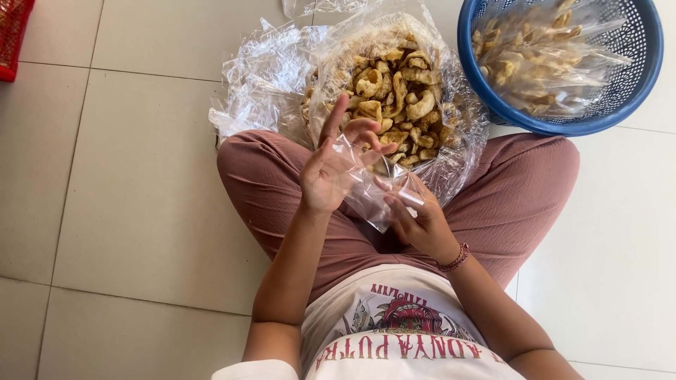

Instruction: Packing fried snacks from a large bulk bag into smaller individual plastic bags while sitting on the floor.

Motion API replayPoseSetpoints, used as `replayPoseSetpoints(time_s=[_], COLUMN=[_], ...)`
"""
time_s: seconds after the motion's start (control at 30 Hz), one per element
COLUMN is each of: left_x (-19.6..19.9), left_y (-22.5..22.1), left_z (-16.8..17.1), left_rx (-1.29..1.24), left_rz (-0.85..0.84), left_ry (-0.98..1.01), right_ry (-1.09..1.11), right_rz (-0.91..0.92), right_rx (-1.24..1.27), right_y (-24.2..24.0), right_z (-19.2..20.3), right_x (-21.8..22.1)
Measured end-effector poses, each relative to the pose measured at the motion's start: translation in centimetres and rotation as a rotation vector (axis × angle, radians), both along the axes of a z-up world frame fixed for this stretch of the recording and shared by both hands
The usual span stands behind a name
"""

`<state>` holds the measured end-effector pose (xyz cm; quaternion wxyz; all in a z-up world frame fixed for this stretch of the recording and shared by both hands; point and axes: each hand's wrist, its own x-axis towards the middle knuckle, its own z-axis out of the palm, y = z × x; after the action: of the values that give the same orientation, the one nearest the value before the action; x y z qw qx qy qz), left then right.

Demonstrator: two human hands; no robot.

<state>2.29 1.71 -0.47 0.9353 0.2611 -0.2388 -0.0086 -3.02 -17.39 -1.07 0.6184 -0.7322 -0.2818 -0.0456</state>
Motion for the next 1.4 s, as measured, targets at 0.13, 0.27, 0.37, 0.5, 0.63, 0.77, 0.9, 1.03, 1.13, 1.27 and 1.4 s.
replayPoseSetpoints(time_s=[0.13,0.27,0.37,0.5,0.63,0.77,0.9,1.03,1.13,1.27,1.4], left_x=[-0.7,-1.8,-2.4,-2.2,-1.8,-2.8,-2.7,-2.8,-2.6,-2.0,-2.0], left_y=[-0.8,-3.8,-4.9,-4.7,-4.4,-5.2,-5.5,-4.5,-2.8,0.5,3.0], left_z=[0.7,-2.0,-3.8,-3.7,-4.3,-3.1,-4.4,-5.4,-5.3,-5.6,-5.1], left_rx=[-0.084,-0.162,-0.068,-0.105,-0.116,0.139,0.133,-0.036,-0.100,-0.234,-0.235], left_rz=[0.031,0.023,-0.005,-0.076,-0.153,0.053,0.141,0.060,0.191,0.262,0.316], left_ry=[0.044,0.019,0.027,0.027,-0.008,0.147,0.232,0.242,0.328,0.368,0.413], right_ry=[-0.090,-0.064,-0.088,-0.027,0.160,0.373,0.439,0.368,0.442,0.483,0.443], right_rz=[-0.020,0.027,0.034,0.051,0.048,0.024,0.063,0.080,0.136,0.319,0.191], right_rx=[-0.027,-0.069,-0.083,-0.057,0.085,-0.080,-0.032,-0.090,-0.169,-0.060,-0.087], right_y=[0.3,-0.6,-0.2,0.0,-0.1,-0.6,-0.3,1.1,1.7,0.5,-1.0], right_z=[0.2,-0.1,1.9,2.4,1.9,0.8,-0.6,0.0,1.3,-0.9,-4.8], right_x=[0.2,1.0,1.5,1.5,1.1,1.4,1.6,2.0,2.0,3.9,9.1])
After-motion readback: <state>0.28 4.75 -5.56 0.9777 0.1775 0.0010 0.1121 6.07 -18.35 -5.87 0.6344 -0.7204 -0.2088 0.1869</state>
